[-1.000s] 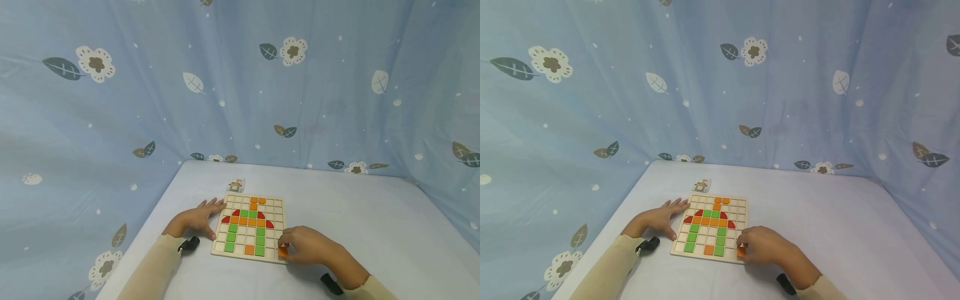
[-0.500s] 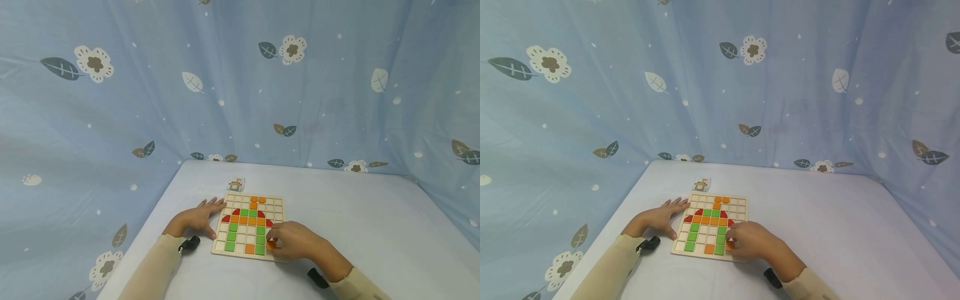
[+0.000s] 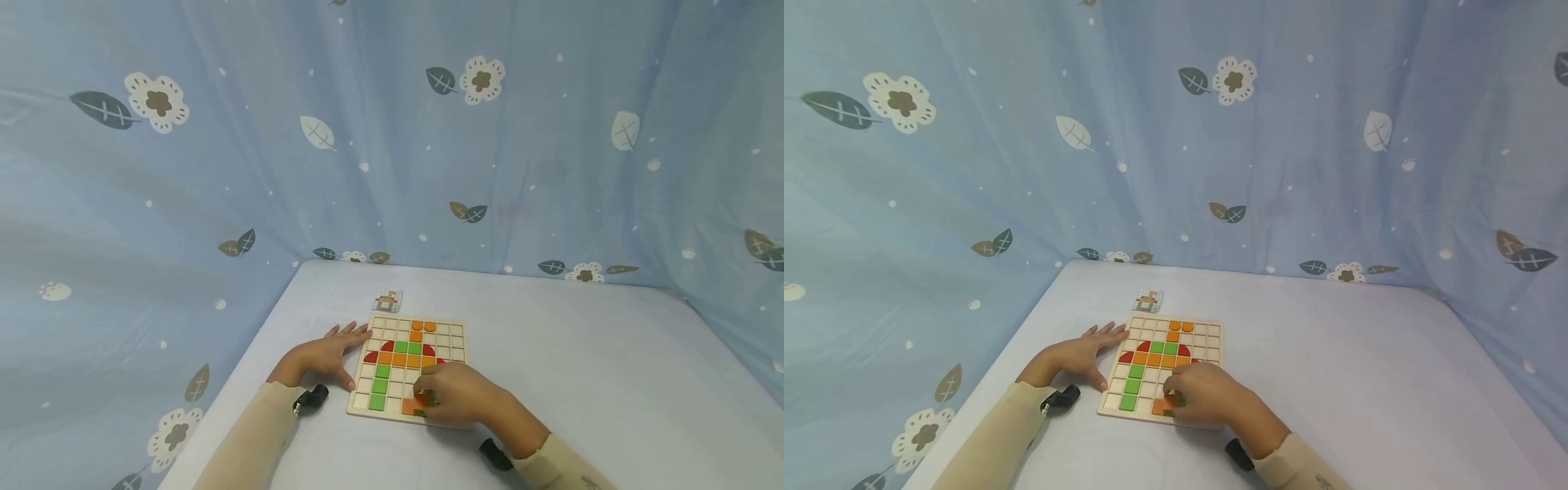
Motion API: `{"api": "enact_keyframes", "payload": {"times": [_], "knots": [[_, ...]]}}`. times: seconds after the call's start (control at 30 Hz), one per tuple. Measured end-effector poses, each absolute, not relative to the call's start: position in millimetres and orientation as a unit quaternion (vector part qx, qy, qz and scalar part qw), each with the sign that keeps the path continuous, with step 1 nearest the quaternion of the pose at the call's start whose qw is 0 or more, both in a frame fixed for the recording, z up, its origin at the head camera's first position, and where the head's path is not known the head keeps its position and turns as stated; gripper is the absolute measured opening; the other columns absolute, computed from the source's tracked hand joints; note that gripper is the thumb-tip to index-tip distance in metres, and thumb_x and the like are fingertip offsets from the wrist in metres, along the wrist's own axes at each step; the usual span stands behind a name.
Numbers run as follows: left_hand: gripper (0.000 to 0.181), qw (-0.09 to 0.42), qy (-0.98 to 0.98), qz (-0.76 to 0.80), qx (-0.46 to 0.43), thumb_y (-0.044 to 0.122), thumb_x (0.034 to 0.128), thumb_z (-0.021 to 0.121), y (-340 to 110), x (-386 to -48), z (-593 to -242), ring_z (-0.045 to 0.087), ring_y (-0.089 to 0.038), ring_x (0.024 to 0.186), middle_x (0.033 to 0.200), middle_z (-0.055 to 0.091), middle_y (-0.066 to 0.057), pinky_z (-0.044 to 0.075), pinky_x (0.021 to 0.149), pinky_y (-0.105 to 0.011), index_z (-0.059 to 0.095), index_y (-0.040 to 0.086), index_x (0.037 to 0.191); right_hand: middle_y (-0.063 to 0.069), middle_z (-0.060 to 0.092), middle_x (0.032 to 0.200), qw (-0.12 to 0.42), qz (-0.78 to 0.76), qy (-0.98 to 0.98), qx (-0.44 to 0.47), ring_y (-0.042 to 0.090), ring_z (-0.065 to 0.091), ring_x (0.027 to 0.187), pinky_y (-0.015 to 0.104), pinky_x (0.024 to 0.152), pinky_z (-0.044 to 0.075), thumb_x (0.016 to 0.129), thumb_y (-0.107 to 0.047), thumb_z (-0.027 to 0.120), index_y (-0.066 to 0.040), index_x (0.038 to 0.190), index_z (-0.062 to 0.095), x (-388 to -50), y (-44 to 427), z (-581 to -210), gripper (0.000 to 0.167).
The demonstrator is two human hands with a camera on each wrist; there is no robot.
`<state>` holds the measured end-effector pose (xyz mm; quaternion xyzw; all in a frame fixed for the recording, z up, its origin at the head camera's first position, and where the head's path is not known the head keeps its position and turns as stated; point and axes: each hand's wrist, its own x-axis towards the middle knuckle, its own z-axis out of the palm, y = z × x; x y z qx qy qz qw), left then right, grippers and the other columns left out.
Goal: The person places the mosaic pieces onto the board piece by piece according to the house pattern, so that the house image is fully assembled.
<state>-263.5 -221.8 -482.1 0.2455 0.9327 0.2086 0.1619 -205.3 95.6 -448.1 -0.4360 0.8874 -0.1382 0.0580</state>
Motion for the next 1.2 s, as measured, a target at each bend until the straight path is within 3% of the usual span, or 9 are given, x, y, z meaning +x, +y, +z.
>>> {"api": "enact_keyframes", "payload": {"times": [0.27, 0.4, 0.83, 1.2], "knots": [[0.121, 0.165, 0.935, 0.204, 0.24, 0.046, 0.0554, 0.091, -221, -262, -481, -0.002, -0.023, 0.148, 0.162, 0.013, 0.003, -0.003, 0.117, -0.048, 0.026, 0.023, 0.156, -0.02, 0.054, 0.08, 0.049, -0.13, 0.88, -0.455, -0.001, 0.048, 0.066, 0.018, 0.061, 0.046, 0.078, -0.03, 0.077, -0.026, 0.099, 0.073, -201, 79, -453, 0.021], [0.121, 0.172, 0.935, 0.207, 0.232, 0.044, 0.0551, 0.091, -223, -260, -480, -0.002, -0.022, 0.148, 0.162, 0.012, 0.004, -0.003, 0.117, -0.047, 0.026, 0.024, 0.156, -0.021, 0.056, 0.085, 0.045, -0.13, 0.878, -0.458, -0.004, 0.05, 0.07, 0.018, 0.066, 0.048, 0.081, -0.032, 0.076, -0.025, 0.102, 0.072, -200, 72, -454, 0.022], [0.122, 0.168, 0.933, 0.21, 0.24, 0.048, 0.0545, 0.089, -223, -263, -483, -0.003, -0.02, 0.148, 0.162, 0.012, 0.005, -0.003, 0.118, -0.046, 0.025, 0.025, 0.156, -0.019, 0.06, 0.087, 0.055, -0.145, 0.882, -0.446, -0.002, 0.05, 0.068, 0.017, 0.063, 0.046, 0.083, -0.034, 0.075, -0.023, 0.103, 0.074, -204, 58, -452, 0.023], [0.122, 0.168, 0.933, 0.21, 0.238, 0.048, 0.0548, 0.089, -222, -261, -480, -0.003, -0.02, 0.148, 0.162, 0.012, 0.005, -0.002, 0.118, -0.046, 0.026, 0.024, 0.156, -0.018, 0.053, 0.077, 0.062, -0.135, 0.876, -0.459, 0.002, 0.047, 0.066, 0.018, 0.061, 0.043, 0.082, -0.029, 0.076, -0.023, 0.099, 0.072, -205, 51, -453, 0.018]]}}
